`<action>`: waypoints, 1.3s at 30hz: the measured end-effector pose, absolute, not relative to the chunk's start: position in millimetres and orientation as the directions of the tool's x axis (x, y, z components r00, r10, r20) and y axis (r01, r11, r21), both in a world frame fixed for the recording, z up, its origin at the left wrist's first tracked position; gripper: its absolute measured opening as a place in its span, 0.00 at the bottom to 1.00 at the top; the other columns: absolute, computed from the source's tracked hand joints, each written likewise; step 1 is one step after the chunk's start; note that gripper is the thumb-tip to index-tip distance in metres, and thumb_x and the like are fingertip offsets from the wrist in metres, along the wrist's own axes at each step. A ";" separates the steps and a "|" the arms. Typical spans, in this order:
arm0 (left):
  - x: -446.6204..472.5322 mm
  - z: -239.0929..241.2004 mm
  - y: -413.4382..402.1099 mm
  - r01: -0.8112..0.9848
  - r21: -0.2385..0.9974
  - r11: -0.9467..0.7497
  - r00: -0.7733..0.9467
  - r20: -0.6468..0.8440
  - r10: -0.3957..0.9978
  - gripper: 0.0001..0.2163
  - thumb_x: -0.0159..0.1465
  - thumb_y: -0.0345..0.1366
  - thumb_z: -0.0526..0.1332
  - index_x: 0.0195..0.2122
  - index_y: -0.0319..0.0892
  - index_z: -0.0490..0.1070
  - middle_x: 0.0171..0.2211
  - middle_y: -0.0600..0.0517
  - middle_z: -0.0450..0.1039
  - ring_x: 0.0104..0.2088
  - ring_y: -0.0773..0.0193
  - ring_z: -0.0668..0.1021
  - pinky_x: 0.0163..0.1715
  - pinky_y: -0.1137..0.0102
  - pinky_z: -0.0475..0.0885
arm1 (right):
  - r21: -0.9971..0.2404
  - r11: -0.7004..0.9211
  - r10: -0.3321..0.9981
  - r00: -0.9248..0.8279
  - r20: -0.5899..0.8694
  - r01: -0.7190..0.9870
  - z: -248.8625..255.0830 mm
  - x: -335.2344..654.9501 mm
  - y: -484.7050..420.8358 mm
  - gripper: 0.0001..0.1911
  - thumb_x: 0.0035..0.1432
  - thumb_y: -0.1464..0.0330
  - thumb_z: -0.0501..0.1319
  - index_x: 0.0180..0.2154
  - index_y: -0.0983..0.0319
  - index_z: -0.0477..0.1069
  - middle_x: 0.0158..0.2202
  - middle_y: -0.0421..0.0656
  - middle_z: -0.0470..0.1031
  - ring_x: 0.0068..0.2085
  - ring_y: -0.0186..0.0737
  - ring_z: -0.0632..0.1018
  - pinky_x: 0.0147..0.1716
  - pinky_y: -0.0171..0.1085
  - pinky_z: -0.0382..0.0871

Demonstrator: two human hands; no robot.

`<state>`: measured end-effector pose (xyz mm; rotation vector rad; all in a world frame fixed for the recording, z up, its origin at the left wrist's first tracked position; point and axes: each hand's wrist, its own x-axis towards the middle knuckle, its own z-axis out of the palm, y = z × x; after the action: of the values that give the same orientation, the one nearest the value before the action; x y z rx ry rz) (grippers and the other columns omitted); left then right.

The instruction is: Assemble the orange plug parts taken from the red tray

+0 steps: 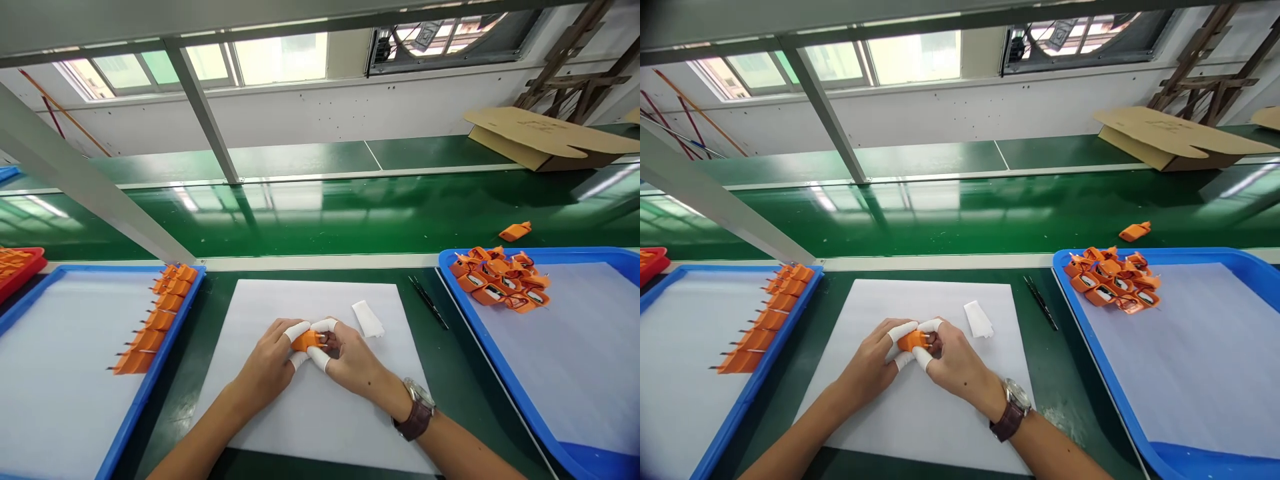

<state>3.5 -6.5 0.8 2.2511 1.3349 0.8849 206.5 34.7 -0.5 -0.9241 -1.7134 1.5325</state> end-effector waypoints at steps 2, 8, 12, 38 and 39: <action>4.3 3.8 -6.3 0.630 0.667 -0.398 0.284 0.279 0.917 0.24 0.65 0.22 0.58 0.61 0.48 0.62 0.55 0.46 0.69 0.55 0.58 0.73 0.53 0.58 0.76 | -0.999 0.039 0.844 -0.536 0.014 0.036 3.8 207.1 36.5 0.14 0.61 0.63 0.65 0.48 0.58 0.71 0.41 0.43 0.75 0.40 0.40 0.77 0.43 0.42 0.75; -0.6 31.6 -10.7 0.533 0.798 -0.280 0.123 0.255 0.959 0.18 0.66 0.29 0.61 0.56 0.49 0.68 0.51 0.47 0.68 0.51 0.59 0.75 0.52 0.59 0.77 | -0.998 0.014 0.850 -0.527 -0.016 0.053 6.7 210.2 35.4 0.18 0.69 0.55 0.53 0.49 0.59 0.71 0.35 0.42 0.76 0.38 0.41 0.78 0.43 0.44 0.74; -20.6 70.2 -36.9 0.633 0.725 -0.271 0.006 0.346 0.938 0.18 0.65 0.33 0.65 0.56 0.50 0.69 0.51 0.47 0.71 0.51 0.57 0.76 0.53 0.57 0.75 | -0.985 0.069 0.847 -0.531 -0.024 0.155 -0.6 211.2 32.0 0.19 0.67 0.53 0.55 0.50 0.58 0.70 0.37 0.43 0.77 0.38 0.43 0.78 0.42 0.44 0.74; -206.2 35.3 -163.0 0.383 0.833 0.400 -0.616 -0.092 0.782 0.31 0.59 0.42 0.66 0.64 0.44 0.62 0.63 0.44 0.66 0.61 0.49 0.72 0.60 0.56 0.71 | -0.940 0.158 0.826 -0.562 -0.041 0.302 -14.5 207.9 30.9 0.18 0.64 0.54 0.58 0.52 0.52 0.72 0.56 0.44 0.73 0.50 0.49 0.78 0.49 0.45 0.76; -206.6 32.5 -162.5 0.390 0.832 0.394 -0.622 -0.078 0.780 0.31 0.59 0.41 0.66 0.63 0.44 0.62 0.63 0.44 0.66 0.62 0.49 0.71 0.60 0.56 0.71 | -0.940 0.158 0.822 -0.568 -0.045 0.303 -14.8 208.0 31.0 0.18 0.65 0.54 0.58 0.53 0.52 0.71 0.57 0.44 0.73 0.51 0.48 0.77 0.49 0.44 0.76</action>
<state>-206.6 -162.5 32.5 1.0015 2.1957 1.1291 208.0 31.0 -14.8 -1.0650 -1.9552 1.4083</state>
